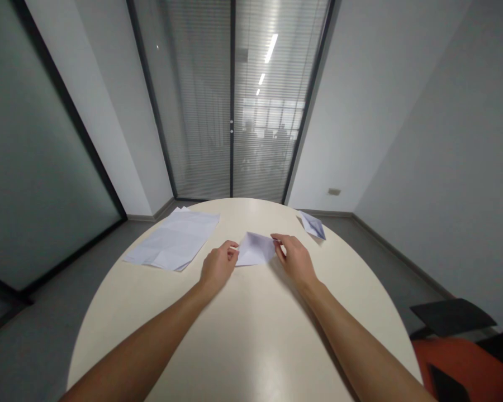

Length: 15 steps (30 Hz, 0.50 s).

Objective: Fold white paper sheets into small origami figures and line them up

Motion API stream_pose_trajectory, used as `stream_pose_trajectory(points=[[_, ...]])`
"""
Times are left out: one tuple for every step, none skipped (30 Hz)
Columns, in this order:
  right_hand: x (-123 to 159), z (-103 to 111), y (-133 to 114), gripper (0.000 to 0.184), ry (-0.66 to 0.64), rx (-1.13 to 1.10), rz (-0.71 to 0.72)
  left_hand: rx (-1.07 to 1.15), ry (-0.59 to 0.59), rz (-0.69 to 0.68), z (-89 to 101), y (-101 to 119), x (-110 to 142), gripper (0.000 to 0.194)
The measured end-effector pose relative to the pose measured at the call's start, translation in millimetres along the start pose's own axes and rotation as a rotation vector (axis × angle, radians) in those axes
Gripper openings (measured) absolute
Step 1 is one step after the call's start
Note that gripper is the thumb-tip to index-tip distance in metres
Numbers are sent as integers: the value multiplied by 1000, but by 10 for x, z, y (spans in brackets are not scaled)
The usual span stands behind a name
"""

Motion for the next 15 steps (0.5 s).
stream_pose_trajectory(points=[[3,6,-25,33,5,-3,6,19,-10,-4,-18,13,7,20],[6,8,-46,33,8,-5,15,32,-22,-12,-35,26,13,20],[9,6,-64,33,8,-6,27,45,-36,-19,-51,34,18,19],[11,2,-79,32,7,-6,43,58,-49,-29,-65,38,21,18],[13,-5,-92,31,2,-7,61,71,-58,-38,-76,37,21,18],[14,-14,-103,29,-10,-6,81,81,-64,-49,-84,32,19,18],[15,-26,-113,28,-27,-5,101,86,-68,-60,-91,23,15,19],[17,-39,-127,27,-51,-4,123,88,-73,-72,-97,13,10,19],[19,-53,-144,27,-79,-4,150,86,-79,-82,-103,2,4,20],[22,-66,-166,26,-108,-5,177,81,-89,-87,-110,-10,-1,20],[27,-79,-190,26,-134,-8,206,74,-100,-88,-119,-22,-6,19],[32,-89,-217,25,-156,-12,235,64,-110,-87,-127,-32,-8,19],[37,-100,-242,25,-173,-18,261,51,-110,-85,-131,-39,-9,20],[42,-110,-265,24,-187,-23,282,32,-98,-86,-131,-42,-9,21],[47,-120,-283,24,-197,-29,297,7,-71,-94,-123,-40,-7,23]])
Point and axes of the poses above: each hand's wrist, its own x-axis away from the middle knuckle, its own z-axis out of the back of the hand, y = z × x, the point moved 5 cm from there along -x, towards the middle knuckle, and after that the axes turned 6 degrees about -y, right-handed, at the moved point
